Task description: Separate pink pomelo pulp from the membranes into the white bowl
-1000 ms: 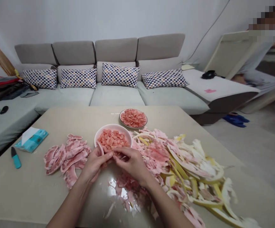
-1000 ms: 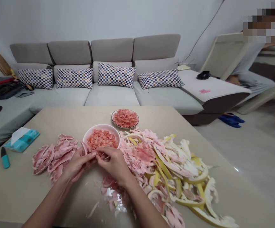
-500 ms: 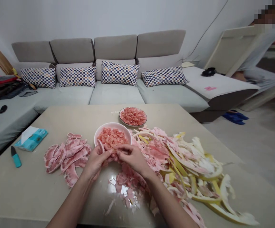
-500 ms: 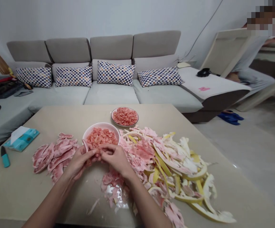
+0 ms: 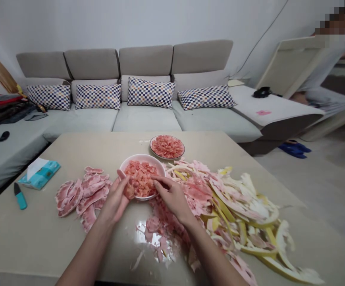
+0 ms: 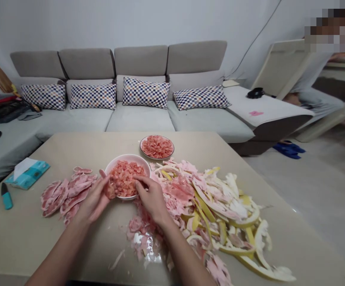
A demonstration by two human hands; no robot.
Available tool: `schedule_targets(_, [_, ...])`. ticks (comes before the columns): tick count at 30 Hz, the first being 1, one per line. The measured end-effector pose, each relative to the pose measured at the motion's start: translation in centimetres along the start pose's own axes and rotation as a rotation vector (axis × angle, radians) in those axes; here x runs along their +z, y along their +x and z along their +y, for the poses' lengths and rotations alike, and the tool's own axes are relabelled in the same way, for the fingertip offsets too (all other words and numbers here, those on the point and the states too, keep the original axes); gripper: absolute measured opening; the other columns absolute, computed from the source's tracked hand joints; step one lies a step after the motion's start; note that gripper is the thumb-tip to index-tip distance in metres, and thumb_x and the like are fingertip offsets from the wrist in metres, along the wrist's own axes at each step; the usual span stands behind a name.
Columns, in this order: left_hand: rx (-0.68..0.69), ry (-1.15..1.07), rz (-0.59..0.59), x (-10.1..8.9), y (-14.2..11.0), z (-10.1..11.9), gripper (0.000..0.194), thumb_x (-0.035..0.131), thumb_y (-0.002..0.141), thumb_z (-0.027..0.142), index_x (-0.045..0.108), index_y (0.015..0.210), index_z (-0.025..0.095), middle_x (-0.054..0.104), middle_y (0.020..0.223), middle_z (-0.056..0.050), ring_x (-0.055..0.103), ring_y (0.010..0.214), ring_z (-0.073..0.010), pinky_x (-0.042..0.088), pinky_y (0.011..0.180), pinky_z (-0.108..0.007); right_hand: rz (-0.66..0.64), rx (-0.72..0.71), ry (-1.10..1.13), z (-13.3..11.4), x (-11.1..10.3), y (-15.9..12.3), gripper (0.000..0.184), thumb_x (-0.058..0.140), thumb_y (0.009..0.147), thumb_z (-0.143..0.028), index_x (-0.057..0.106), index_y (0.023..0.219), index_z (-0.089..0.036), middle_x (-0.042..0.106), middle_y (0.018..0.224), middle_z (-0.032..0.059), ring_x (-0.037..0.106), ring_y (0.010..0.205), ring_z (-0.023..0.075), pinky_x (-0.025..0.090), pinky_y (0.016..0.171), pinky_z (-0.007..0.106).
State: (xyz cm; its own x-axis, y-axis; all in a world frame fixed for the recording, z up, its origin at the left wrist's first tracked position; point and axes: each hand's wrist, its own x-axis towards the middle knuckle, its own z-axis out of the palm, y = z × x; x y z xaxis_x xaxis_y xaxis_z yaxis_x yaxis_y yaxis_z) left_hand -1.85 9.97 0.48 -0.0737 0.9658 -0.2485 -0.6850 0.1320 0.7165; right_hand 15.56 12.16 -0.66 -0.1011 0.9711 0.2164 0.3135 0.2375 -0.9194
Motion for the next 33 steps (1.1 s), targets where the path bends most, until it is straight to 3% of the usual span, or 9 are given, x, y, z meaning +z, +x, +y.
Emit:
schedule_targets(4, [-0.063, -0.166, -0.124, 0.3, -1.1, 0.2, 0.021, 0.064, 0.077, 0.008, 0.06, 0.095, 0.019, 0.066, 0.099, -0.006, 0.065, 0.09, -0.0167, 0.052, 0.085, -0.032, -0.112, 0.005, 0.062, -1.8, 0.3, -1.3, 0.025, 0.061, 0.084, -0.033, 0.072, 0.104, -0.022, 0.072, 0.106, 0.0059, 0.066, 0.096, 0.0222, 0.05, 0.087, 0.035])
schedule_targets(7, [-0.032, -0.154, -0.177, 0.6, -2.1, 0.0, 0.019, 0.065, 0.08, 0.013, 0.059, 0.097, 0.021, 0.066, 0.094, -0.004, 0.065, 0.09, -0.0173, 0.049, 0.089, -0.035, -0.198, 0.028, 0.121, -3.2, 1.0, -2.3, 0.029, 0.069, 0.078, -0.032, 0.069, 0.106, -0.022, 0.073, 0.098, 0.004, 0.067, 0.084, 0.0189, 0.052, 0.077, 0.03])
schedule_targets(10, [0.021, -0.083, -0.164, 0.9, -2.8, -0.4, 0.013, 0.068, 0.08, 0.019, 0.059, 0.088, 0.019, 0.063, 0.08, 0.001, 0.063, 0.076, -0.0126, 0.049, 0.085, -0.03, -0.187, 0.059, 0.127, -3.6, 1.6, -2.8, 0.029, 0.072, 0.077, -0.032, 0.068, 0.103, -0.021, 0.071, 0.088, 0.0022, 0.064, 0.072, 0.0156, 0.051, 0.068, 0.027])
schedule_targets(13, [0.072, -0.02, -0.092, 0.8, -3.0, -0.7, 0.019, 0.074, 0.075, 0.022, 0.058, 0.086, 0.019, 0.061, 0.078, 0.003, 0.061, 0.073, -0.01, 0.048, 0.082, -0.027, -0.185, 0.049, 0.114, -3.5, 1.8, -3.0, 0.027, 0.071, 0.077, -0.03, 0.067, 0.102, -0.021, 0.07, 0.084, 0.0013, 0.062, 0.067, 0.0146, 0.05, 0.064, 0.026])
schedule_targets(17, [0.107, 0.045, -0.002, 0.6, -3.1, -1.0, 0.027, 0.076, 0.072, 0.024, 0.057, 0.091, 0.02, 0.064, 0.088, 0.001, 0.063, 0.09, -0.0143, 0.048, 0.086, -0.029, -0.148, -0.029, 0.117, -3.5, 1.7, -3.0, 0.019, 0.07, 0.078, -0.027, 0.068, 0.096, -0.021, 0.069, 0.091, 0.0018, 0.063, 0.071, 0.0144, 0.049, 0.066, 0.025])
schedule_targets(20, [0.087, 0.128, -0.038, 0.5, -3.3, -1.2, 0.023, 0.074, 0.075, 0.025, 0.058, 0.091, 0.019, 0.066, 0.095, -0.003, 0.063, 0.098, -0.018, 0.048, 0.09, -0.032, -0.086, -0.07, 0.117, -3.4, 1.5, -2.7, 0.01, 0.065, 0.083, -0.026, 0.07, 0.089, -0.021, 0.07, 0.091, 0.0024, 0.065, 0.082, 0.0165, 0.049, 0.074, 0.027])
schedule_targets(24, [0.105, 0.273, -0.066, 0.4, -3.4, -1.2, 0.03, 0.074, 0.073, 0.024, 0.059, 0.099, 0.018, 0.067, 0.11, -0.008, 0.06, 0.111, -0.0223, 0.045, 0.096, -0.034, -0.095, -0.026, 0.129, -2.9, 0.9, -2.2, 0.013, 0.063, 0.084, -0.029, 0.071, 0.091, -0.021, 0.072, 0.091, 0.0035, 0.066, 0.083, 0.0184, 0.05, 0.076, 0.029])
schedule_targets(29, [0.191, 0.4, -0.049, 0.2, -3.2, -1.2, 0.037, 0.075, 0.071, 0.025, 0.059, 0.103, 0.018, 0.067, 0.117, -0.01, 0.061, 0.111, -0.0248, 0.047, 0.095, -0.036, -0.087, -0.01, 0.116, -2.8, 0.4, -2.1, 0.02, 0.064, 0.083, -0.031, 0.071, 0.099, -0.021, 0.071, 0.102, 0.0056, 0.067, 0.091, 0.0201, 0.051, 0.08, 0.032])
schedule_targets(33, [0.198, 0.423, -0.058, 0.1, -3.1, -1.3, 0.037, 0.075, 0.07, 0.027, 0.059, 0.102, 0.017, 0.068, 0.114, -0.011, 0.062, 0.11, -0.0264, 0.047, 0.095, -0.039, -0.1, -0.003, 0.124, -3.0, 0.4, -2.0, 0.016, 0.063, 0.083, -0.031, 0.072, 0.092, -0.02, 0.072, 0.095, 0.0053, 0.067, 0.085, 0.0192, 0.052, 0.075, 0.03])
